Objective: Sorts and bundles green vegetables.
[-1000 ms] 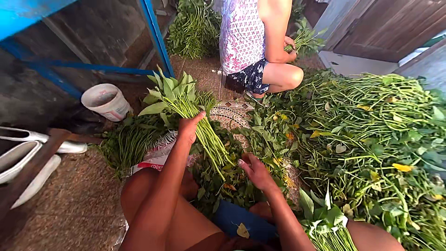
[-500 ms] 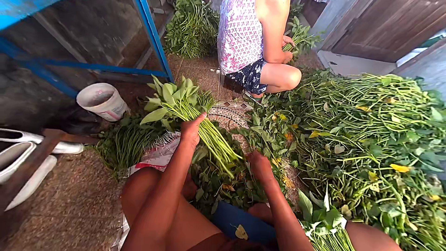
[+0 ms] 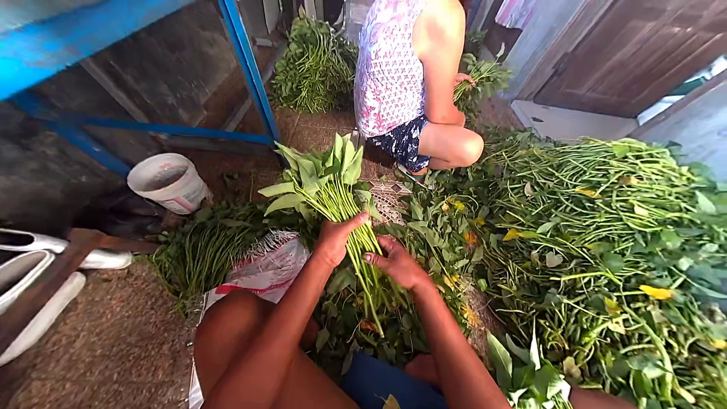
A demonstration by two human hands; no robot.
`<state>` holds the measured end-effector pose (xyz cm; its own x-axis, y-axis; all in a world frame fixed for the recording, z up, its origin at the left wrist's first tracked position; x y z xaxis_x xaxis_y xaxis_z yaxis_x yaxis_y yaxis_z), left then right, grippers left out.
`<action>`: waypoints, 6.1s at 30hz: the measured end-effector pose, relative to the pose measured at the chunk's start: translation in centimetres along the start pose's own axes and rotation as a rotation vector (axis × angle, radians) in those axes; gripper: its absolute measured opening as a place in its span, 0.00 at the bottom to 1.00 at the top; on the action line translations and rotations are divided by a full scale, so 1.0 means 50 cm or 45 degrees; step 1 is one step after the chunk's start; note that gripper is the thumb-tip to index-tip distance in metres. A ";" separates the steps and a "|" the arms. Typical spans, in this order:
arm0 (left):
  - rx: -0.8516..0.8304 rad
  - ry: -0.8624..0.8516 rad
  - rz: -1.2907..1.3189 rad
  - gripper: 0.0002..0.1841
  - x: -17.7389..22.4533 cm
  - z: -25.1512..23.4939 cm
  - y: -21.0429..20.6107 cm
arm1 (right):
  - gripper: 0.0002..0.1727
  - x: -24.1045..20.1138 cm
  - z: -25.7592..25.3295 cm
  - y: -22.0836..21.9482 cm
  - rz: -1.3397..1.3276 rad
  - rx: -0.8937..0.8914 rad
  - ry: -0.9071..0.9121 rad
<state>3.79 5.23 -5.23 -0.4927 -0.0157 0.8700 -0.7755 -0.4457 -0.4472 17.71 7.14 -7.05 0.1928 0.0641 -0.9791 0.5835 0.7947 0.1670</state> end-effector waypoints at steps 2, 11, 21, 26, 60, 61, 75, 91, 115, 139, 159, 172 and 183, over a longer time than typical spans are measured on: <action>-0.072 0.038 -0.005 0.18 -0.010 0.000 -0.003 | 0.27 0.013 0.014 -0.026 0.009 0.023 -0.041; -0.135 0.022 -0.342 0.19 0.000 0.023 -0.032 | 0.25 -0.122 0.029 0.114 0.034 0.741 0.372; -0.470 0.201 -0.372 0.13 -0.024 0.062 -0.081 | 0.18 -0.106 -0.046 0.118 0.258 0.265 0.440; -0.397 0.160 -0.282 0.15 -0.025 0.051 -0.058 | 0.24 0.044 -0.073 0.212 -0.104 0.344 0.013; 0.010 0.303 -0.285 0.22 -0.070 -0.012 0.058 | 0.14 0.073 0.062 -0.018 -0.096 0.322 -0.305; -0.023 0.298 -0.259 0.22 -0.066 -0.006 0.057 | 0.17 0.068 0.063 -0.024 -0.117 0.288 -0.327; 0.286 0.092 0.002 0.16 0.035 -0.009 0.162 | 0.28 0.034 0.157 -0.041 0.110 0.277 -0.287; 0.427 0.046 -0.020 0.21 0.038 -0.001 0.186 | 0.15 0.024 0.106 -0.050 -0.059 0.021 -0.154; 0.260 0.225 0.150 0.17 0.010 0.038 0.117 | 0.13 -0.019 -0.014 0.009 0.022 0.129 -0.142; 0.381 0.193 0.329 0.19 0.012 0.074 0.032 | 0.40 -0.139 0.004 -0.014 1.444 -0.046 -0.409; -0.190 -0.156 -0.574 0.39 -0.043 0.259 -0.237 | 0.18 -0.357 0.380 0.297 2.355 -0.020 -0.462; -0.238 -2.081 -1.459 0.23 -0.041 0.351 -0.523 | 0.25 -0.265 0.520 0.252 2.060 0.693 -0.050; -1.084 -1.893 -1.528 0.32 -0.333 0.385 -0.537 | 0.30 0.027 0.694 0.273 1.770 0.860 -0.260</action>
<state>40.39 0.23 -3.73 0.5541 -0.8324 0.0117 -0.5576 -0.3607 0.7476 53.30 -2.88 -2.10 0.9302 0.3671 0.0061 0.0845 -0.2300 0.9695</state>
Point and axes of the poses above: each hand's wrist, its own z-axis away from the middle knuckle, its own y-axis out of the back of the hand, x = y × z, the point moved 8 cm from there along -z, towards the middle knuckle, and after that the axes turned 4 degrees about y, right-handed, at the moved point
